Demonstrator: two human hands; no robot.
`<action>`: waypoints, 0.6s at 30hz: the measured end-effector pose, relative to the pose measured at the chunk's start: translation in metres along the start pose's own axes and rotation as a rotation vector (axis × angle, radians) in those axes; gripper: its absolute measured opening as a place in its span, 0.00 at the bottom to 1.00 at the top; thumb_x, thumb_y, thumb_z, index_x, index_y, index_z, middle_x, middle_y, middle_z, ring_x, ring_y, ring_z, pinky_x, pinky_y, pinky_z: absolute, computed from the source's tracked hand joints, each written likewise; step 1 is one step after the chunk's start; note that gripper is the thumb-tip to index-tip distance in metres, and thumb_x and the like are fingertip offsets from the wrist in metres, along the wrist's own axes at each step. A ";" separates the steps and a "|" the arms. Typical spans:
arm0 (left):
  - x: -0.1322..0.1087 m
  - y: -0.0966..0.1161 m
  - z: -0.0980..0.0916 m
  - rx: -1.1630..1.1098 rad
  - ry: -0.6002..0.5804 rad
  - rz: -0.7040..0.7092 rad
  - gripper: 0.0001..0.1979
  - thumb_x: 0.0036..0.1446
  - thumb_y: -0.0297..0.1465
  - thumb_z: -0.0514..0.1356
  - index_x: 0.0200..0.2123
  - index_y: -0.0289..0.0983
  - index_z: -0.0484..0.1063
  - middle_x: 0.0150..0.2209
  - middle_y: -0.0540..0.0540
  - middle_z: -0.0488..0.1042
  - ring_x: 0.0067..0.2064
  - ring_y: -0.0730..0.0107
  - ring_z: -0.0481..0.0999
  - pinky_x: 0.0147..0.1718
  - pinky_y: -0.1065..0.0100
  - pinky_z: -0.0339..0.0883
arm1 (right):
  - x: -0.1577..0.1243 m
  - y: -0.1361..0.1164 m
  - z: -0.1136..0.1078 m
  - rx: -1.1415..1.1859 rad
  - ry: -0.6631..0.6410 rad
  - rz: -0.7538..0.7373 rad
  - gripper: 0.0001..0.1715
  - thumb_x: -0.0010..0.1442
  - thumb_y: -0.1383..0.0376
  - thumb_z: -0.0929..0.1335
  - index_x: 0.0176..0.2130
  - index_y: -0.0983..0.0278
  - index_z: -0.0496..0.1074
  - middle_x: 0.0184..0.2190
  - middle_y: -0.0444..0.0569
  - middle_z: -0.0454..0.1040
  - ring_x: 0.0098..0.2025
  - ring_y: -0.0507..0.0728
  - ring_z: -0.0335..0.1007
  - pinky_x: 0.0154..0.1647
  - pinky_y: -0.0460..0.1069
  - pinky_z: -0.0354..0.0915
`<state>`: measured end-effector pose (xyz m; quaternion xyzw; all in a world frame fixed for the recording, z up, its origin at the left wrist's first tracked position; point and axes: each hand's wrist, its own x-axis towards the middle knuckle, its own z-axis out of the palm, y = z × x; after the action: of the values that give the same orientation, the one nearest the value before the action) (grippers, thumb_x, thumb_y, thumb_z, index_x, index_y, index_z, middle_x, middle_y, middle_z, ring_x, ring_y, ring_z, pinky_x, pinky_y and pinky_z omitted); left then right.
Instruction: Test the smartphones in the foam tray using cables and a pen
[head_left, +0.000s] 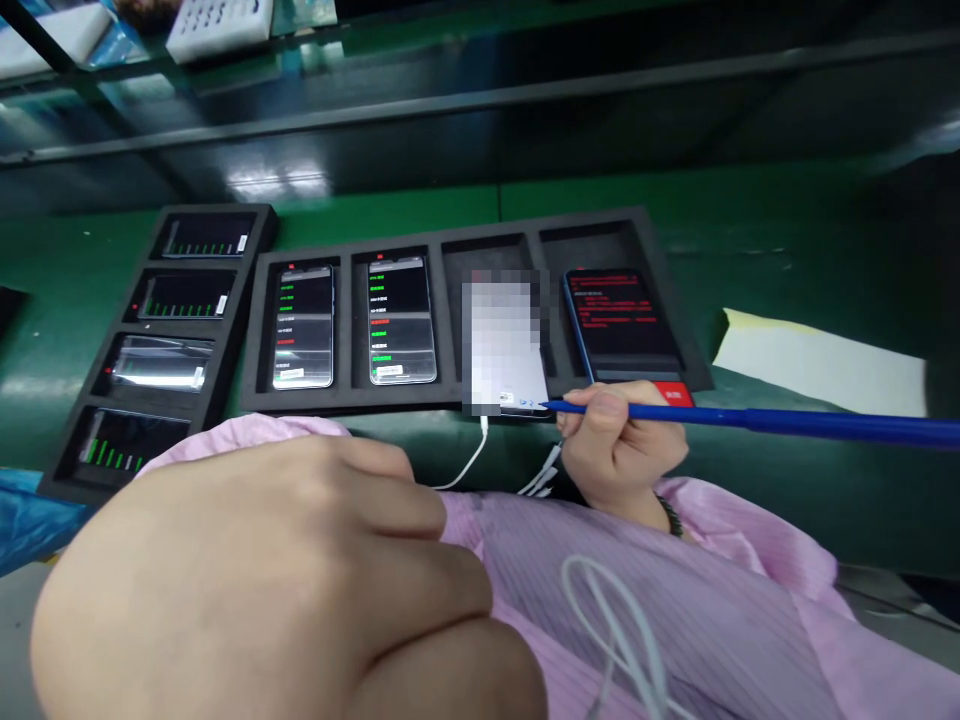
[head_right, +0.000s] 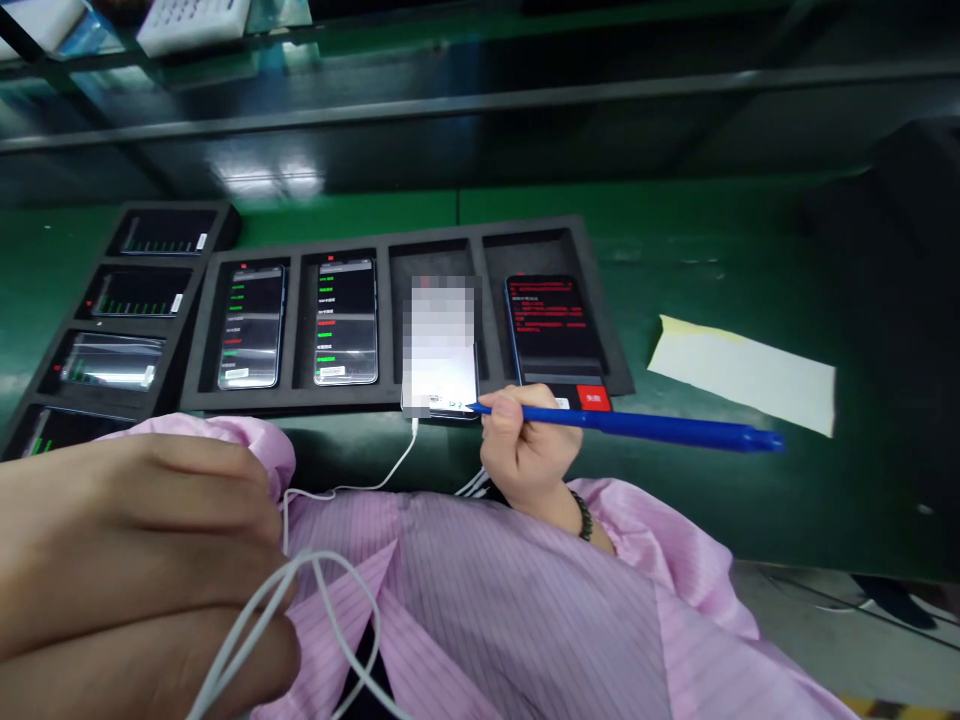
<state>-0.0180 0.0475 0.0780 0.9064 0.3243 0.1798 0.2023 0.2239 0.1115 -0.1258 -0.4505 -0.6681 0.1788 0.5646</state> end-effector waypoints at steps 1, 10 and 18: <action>-0.001 0.001 0.001 0.000 0.009 -0.014 0.21 0.65 0.23 0.47 0.23 0.40 0.71 0.18 0.53 0.64 0.23 0.72 0.64 0.27 0.63 0.70 | 0.002 -0.002 0.000 -0.014 0.020 -0.061 0.08 0.64 0.66 0.66 0.33 0.61 0.74 0.18 0.40 0.69 0.18 0.52 0.67 0.20 0.47 0.65; 0.001 -0.002 0.002 0.029 -0.016 0.037 0.17 0.65 0.24 0.51 0.25 0.41 0.71 0.21 0.53 0.63 0.25 0.70 0.62 0.26 0.62 0.65 | 0.011 -0.011 -0.001 -0.109 -0.030 -0.159 0.10 0.64 0.67 0.65 0.31 0.61 0.73 0.19 0.41 0.70 0.18 0.51 0.69 0.20 0.45 0.65; 0.002 -0.001 0.003 0.032 0.019 -0.018 0.19 0.65 0.24 0.49 0.24 0.41 0.71 0.20 0.53 0.62 0.23 0.71 0.60 0.25 0.62 0.64 | 0.011 -0.012 -0.002 -0.118 -0.004 -0.157 0.11 0.65 0.66 0.66 0.30 0.62 0.73 0.19 0.42 0.71 0.18 0.51 0.69 0.21 0.45 0.66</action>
<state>-0.0157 0.0483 0.0752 0.9048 0.3372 0.1814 0.1865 0.2217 0.1133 -0.1098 -0.4289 -0.7116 0.0953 0.5482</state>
